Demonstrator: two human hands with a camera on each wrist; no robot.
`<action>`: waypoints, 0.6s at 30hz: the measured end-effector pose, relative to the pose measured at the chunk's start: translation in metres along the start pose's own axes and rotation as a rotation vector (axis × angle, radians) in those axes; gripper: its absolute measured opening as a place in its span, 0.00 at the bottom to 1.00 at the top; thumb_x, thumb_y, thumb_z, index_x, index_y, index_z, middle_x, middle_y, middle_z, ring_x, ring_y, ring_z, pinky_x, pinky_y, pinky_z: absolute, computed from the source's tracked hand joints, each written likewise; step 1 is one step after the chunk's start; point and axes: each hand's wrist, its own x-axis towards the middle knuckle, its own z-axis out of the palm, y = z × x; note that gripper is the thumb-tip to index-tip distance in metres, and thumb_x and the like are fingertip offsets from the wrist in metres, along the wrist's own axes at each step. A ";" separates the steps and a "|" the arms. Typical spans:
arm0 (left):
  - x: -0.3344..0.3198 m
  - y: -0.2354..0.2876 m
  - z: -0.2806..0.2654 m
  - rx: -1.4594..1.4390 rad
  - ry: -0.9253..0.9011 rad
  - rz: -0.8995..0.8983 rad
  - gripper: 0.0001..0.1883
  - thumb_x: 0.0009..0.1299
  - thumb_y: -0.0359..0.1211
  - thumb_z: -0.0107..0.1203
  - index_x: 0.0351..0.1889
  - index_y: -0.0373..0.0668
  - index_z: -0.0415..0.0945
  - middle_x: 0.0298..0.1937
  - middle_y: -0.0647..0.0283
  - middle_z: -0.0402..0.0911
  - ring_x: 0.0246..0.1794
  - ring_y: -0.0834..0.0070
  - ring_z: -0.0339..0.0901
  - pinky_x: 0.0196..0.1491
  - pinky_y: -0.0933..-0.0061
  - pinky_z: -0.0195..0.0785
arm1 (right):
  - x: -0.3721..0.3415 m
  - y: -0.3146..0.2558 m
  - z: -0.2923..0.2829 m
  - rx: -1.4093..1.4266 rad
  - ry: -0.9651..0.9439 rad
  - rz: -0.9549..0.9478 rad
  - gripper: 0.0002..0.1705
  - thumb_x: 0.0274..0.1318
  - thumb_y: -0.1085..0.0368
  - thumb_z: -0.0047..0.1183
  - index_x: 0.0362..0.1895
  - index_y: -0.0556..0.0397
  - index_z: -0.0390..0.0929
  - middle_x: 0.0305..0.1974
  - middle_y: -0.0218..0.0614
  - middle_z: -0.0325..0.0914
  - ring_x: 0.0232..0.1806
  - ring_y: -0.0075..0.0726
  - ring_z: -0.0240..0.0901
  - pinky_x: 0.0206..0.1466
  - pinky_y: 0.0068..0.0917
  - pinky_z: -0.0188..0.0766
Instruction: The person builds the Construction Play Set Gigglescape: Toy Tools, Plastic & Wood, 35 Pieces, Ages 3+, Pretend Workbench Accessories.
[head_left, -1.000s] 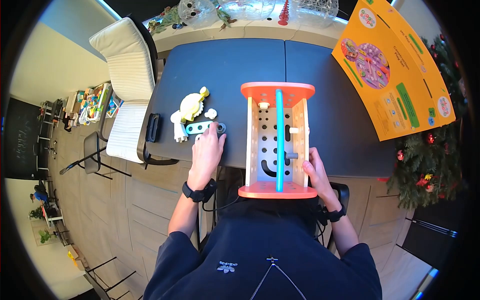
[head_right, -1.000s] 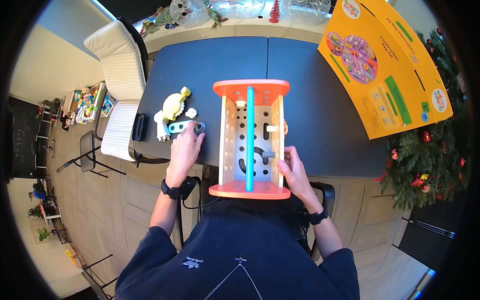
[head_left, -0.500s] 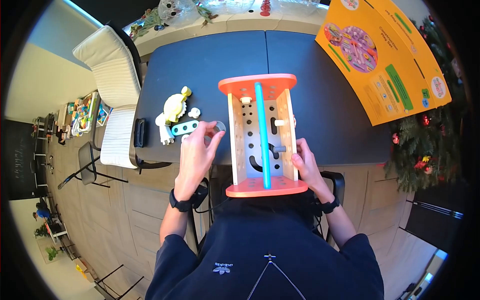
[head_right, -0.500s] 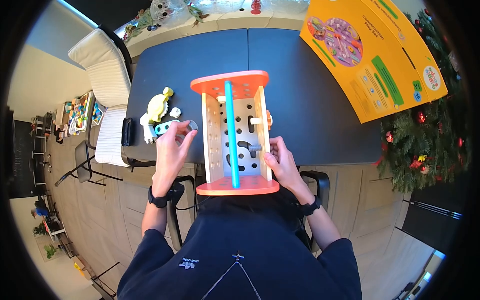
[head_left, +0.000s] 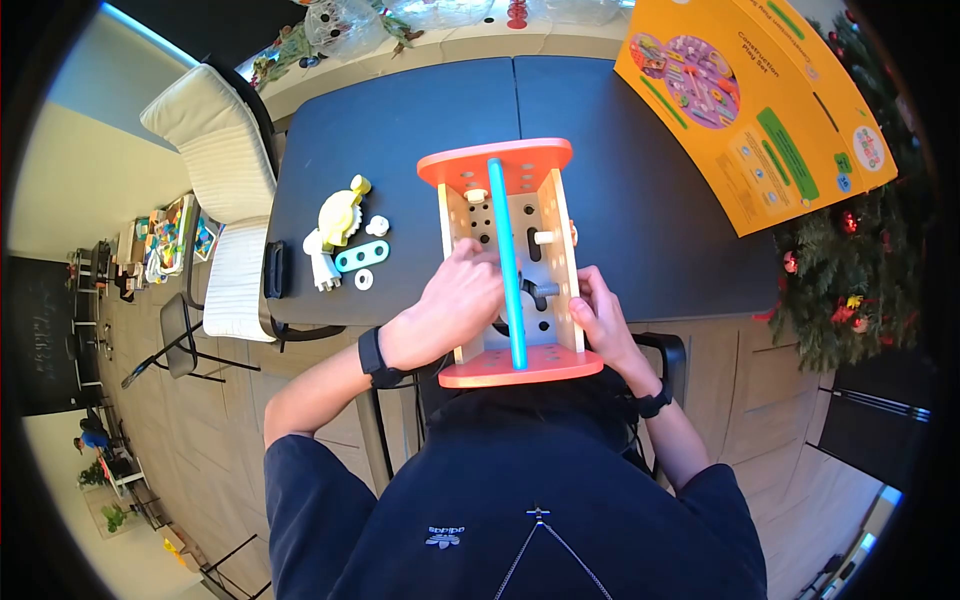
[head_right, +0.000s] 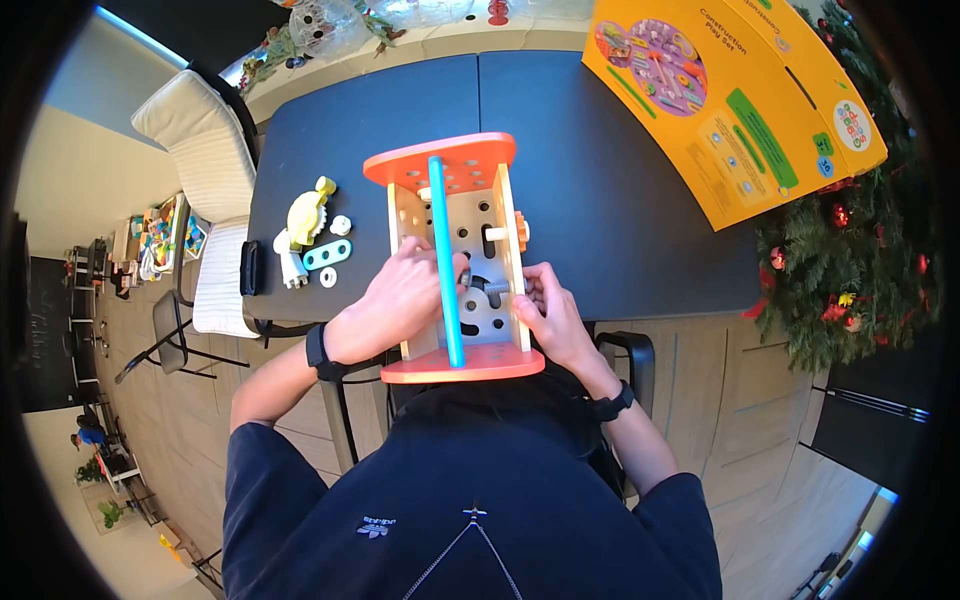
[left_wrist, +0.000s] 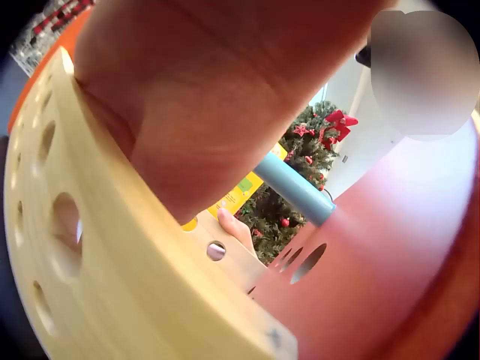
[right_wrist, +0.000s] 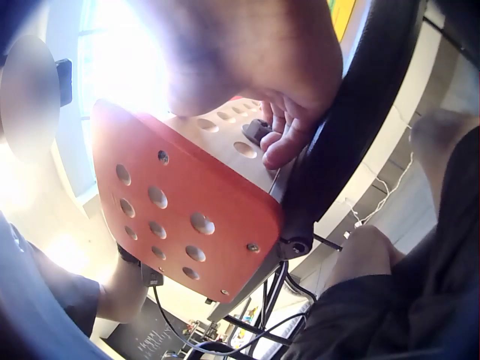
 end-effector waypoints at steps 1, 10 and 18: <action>0.003 0.000 0.002 -0.102 0.002 0.037 0.08 0.73 0.32 0.62 0.40 0.38 0.76 0.28 0.54 0.81 0.33 0.52 0.83 0.51 0.56 0.68 | 0.000 0.000 0.000 0.000 0.003 -0.001 0.26 0.71 0.55 0.56 0.60 0.62 0.67 0.45 0.38 0.77 0.46 0.23 0.74 0.50 0.26 0.76; 0.015 0.004 -0.005 -0.395 -0.069 -0.080 0.15 0.76 0.41 0.64 0.40 0.40 0.76 0.31 0.51 0.81 0.34 0.47 0.81 0.44 0.50 0.69 | 0.000 -0.002 0.001 -0.002 0.010 -0.006 0.27 0.70 0.53 0.58 0.60 0.63 0.68 0.44 0.38 0.79 0.43 0.22 0.75 0.48 0.25 0.76; 0.015 -0.001 -0.001 -0.207 -0.149 -0.002 0.17 0.79 0.46 0.60 0.43 0.41 0.81 0.39 0.57 0.82 0.49 0.55 0.79 0.50 0.54 0.66 | 0.000 0.000 0.000 -0.006 0.013 0.005 0.28 0.70 0.53 0.58 0.59 0.62 0.68 0.45 0.38 0.79 0.43 0.23 0.76 0.48 0.25 0.76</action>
